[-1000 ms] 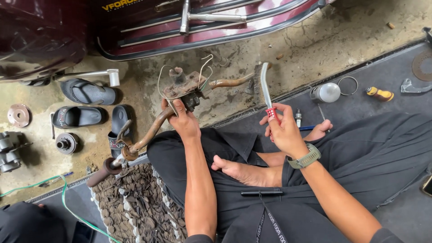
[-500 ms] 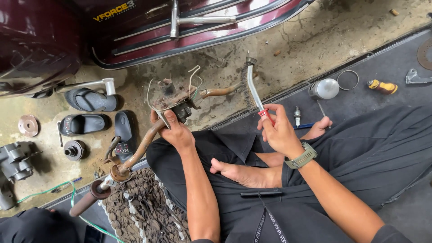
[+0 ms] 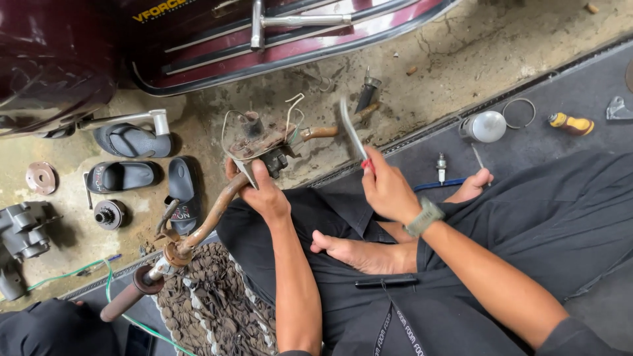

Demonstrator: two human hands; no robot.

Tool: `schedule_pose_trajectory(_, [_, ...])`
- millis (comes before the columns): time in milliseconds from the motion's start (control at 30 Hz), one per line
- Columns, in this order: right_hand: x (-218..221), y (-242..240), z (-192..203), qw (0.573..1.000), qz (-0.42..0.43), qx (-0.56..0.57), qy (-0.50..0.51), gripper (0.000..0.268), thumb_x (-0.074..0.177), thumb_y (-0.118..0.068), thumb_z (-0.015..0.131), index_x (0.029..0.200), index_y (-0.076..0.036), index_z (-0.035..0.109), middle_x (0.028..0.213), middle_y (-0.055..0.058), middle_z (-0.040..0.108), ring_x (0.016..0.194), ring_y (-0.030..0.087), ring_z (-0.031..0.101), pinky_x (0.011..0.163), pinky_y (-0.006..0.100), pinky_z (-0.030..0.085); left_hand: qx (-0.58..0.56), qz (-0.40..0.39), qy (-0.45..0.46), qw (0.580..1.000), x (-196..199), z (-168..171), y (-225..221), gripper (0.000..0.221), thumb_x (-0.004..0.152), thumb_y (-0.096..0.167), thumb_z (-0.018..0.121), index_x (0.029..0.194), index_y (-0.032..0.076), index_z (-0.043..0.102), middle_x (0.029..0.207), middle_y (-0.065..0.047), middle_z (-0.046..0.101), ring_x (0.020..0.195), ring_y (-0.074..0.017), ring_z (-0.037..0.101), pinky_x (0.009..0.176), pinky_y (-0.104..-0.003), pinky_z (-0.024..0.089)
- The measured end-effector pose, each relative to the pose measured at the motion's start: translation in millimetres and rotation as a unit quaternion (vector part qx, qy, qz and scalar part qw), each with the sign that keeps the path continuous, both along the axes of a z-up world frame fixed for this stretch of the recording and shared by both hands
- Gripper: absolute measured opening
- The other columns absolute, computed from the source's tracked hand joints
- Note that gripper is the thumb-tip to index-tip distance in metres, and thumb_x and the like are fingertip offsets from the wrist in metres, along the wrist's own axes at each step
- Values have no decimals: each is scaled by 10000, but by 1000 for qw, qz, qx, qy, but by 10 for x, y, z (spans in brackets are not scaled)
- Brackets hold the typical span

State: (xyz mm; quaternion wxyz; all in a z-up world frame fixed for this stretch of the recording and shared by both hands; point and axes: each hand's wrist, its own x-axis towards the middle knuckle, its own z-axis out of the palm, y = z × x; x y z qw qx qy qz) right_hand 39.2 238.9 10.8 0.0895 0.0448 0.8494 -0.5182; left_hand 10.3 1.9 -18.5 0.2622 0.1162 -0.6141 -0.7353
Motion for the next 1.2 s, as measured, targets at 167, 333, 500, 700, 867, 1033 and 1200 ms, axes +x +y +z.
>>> schedule_pose_trajectory(167, [4,0,126,1000,-10,-6,-13,453,978,-112,511,1416,2,478,852,199,695,724,344,708,663,436,535,-69,-36,-24,997,-30,160,80,658,991,156,704,1530,20,351,1446,-131,498,1345,-236,506,1200,-377,369])
schedule_pose_trajectory(333, [21,96,335,997,-41,-32,-62,468,982,-142,513,1430,-12,476,815,163,677,682,260,685,666,405,530,-189,-51,-17,981,-179,372,251,671,967,160,762,1509,22,391,1450,-152,505,1374,-257,512,1215,-401,375])
schedule_pose_trajectory(500, [49,225,213,992,-75,-71,-73,447,1009,-152,502,1435,-20,488,891,186,678,745,311,674,698,419,543,-93,-114,-25,989,-254,385,235,679,911,212,823,1397,40,380,1296,-159,589,1203,-246,581,1088,-393,450])
schedule_pose_trajectory(700, [72,253,160,996,-66,-49,-32,437,994,-148,533,1407,-10,494,915,199,713,793,351,728,717,433,547,-92,-126,6,988,-179,305,184,663,905,214,808,1364,74,350,1295,-135,585,1229,-222,580,1123,-367,437])
schedule_pose_trajectory(867, [154,18,360,997,-46,-57,-31,484,965,-125,518,1432,-13,454,909,223,696,810,415,715,700,455,537,-76,-108,28,991,-190,141,89,605,939,186,769,1369,87,355,1306,-121,549,1218,-200,536,1129,-362,411])
schedule_pose_trajectory(1033, [-4,-45,322,997,-58,-45,-2,396,1003,-113,499,1386,-16,506,957,218,721,857,423,722,701,456,551,-17,-107,38,993,-127,57,30,644,943,132,754,1425,98,328,1326,-96,523,1216,-193,506,1113,-359,387])
schedule_pose_trajectory(1200, [93,-186,348,998,-33,-42,44,457,981,-97,511,1420,22,463,937,236,709,854,434,718,738,470,555,-35,-100,30,994,-139,54,13,623,964,88,720,1452,111,334,1357,-105,540,1262,-212,529,1158,-366,392])
